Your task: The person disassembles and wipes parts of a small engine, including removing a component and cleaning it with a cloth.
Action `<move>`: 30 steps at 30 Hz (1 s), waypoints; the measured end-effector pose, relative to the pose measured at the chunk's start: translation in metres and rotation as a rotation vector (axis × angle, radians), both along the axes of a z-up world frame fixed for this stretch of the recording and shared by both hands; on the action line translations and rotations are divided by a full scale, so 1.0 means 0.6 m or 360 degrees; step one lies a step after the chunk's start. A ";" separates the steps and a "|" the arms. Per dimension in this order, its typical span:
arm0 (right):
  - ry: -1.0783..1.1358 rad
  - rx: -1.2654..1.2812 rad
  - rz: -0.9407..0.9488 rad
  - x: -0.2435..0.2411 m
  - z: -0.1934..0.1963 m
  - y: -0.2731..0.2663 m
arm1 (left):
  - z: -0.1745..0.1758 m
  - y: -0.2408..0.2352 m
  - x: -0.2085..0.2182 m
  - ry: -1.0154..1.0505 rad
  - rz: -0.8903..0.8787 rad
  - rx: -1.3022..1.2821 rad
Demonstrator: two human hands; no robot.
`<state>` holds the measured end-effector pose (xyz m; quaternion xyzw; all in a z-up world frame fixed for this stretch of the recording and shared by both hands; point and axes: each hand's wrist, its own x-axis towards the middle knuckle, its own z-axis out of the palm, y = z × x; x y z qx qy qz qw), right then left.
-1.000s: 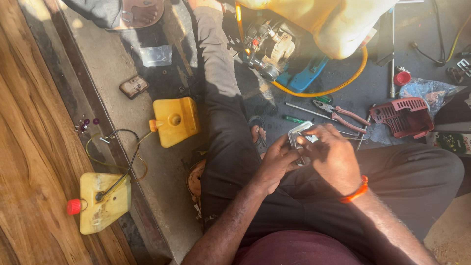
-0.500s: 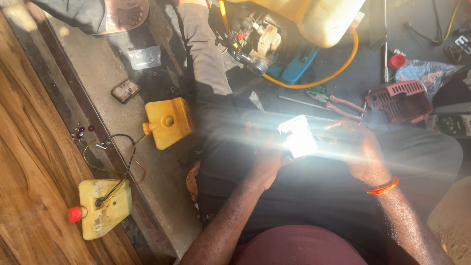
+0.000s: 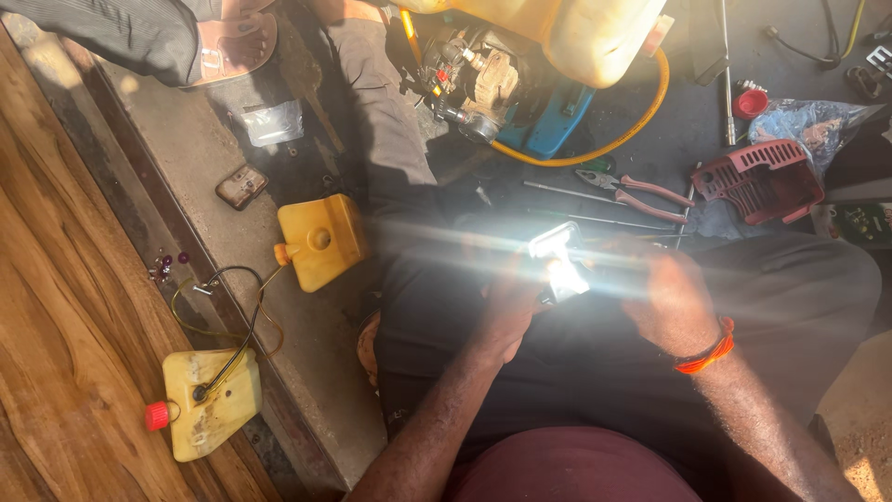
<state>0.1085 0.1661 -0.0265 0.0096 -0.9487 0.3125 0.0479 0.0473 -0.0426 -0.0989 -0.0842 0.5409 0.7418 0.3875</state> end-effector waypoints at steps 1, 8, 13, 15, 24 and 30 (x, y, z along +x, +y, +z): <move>-0.0014 0.0072 -0.0023 -0.003 0.010 -0.004 | 0.013 0.003 -0.004 -0.0017 0.0005 -0.0044; -0.0139 0.0257 -0.0104 -0.004 0.027 -0.021 | 0.046 0.009 -0.011 -0.0084 -0.0045 -0.0209; -0.0532 0.0385 -0.0182 -0.010 -0.001 -0.032 | 0.036 0.004 -0.009 0.0005 -0.0203 -0.0274; -0.0323 0.0326 -0.0140 -0.014 0.006 -0.018 | 0.027 -0.002 -0.010 -0.0066 -0.0157 -0.0274; -0.0464 -0.1530 -0.0150 -0.028 0.003 -0.002 | -0.041 -0.016 0.003 -0.0086 -0.0124 -0.0070; -0.0742 -0.1174 -0.0237 -0.048 0.015 0.008 | 0.028 0.001 -0.015 0.0418 -0.0338 -0.0480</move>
